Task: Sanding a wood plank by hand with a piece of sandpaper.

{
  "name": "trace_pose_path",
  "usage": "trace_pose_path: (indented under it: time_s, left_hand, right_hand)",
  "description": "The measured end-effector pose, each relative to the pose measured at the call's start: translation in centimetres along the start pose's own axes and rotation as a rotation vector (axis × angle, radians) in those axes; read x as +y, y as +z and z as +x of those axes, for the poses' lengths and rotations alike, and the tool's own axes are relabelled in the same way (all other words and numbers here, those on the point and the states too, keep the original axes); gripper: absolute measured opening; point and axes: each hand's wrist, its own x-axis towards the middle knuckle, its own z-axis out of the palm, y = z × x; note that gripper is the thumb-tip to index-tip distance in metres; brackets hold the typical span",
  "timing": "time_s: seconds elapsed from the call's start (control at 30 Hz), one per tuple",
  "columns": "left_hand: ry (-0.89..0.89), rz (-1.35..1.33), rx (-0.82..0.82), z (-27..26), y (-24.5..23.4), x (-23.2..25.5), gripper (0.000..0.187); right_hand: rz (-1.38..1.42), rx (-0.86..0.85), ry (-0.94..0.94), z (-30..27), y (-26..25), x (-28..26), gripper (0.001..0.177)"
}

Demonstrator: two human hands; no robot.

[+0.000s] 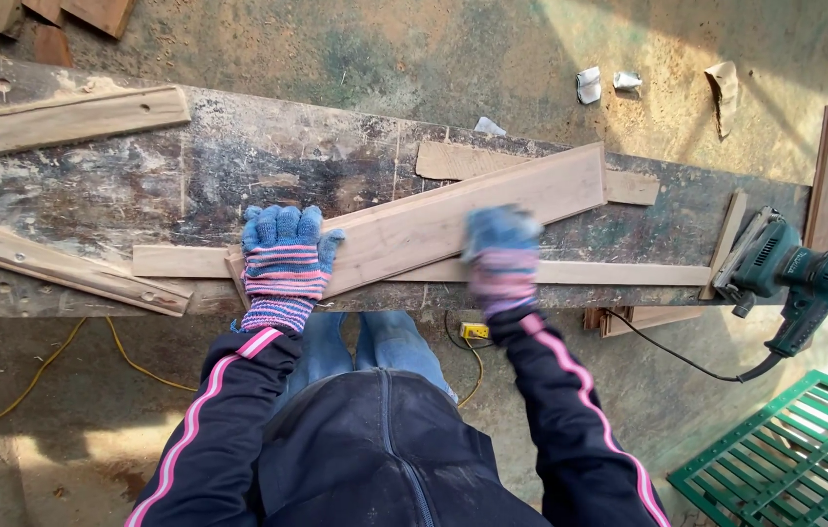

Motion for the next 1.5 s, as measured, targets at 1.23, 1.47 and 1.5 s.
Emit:
trace_pose_path:
  time_s: [1.23, 1.47, 1.5]
  left_hand:
    - [0.033, 0.07, 0.017, 0.1, -0.7, 0.7, 0.039]
    - [0.043, 0.068, 0.003, 0.1, -0.7, 0.7, 0.04]
    - [0.039, 0.069, 0.005, 0.2, -0.8, 0.8, 0.04]
  right_hand:
    - [0.507, 0.306, 0.69, -0.3, 4.7, 4.8, 0.047]
    - [0.497, 0.332, 0.292, 0.1, 2.2, 7.8, 0.041]
    - [0.499, 0.332, 0.287, 1.0, 1.8, 10.3, 0.041]
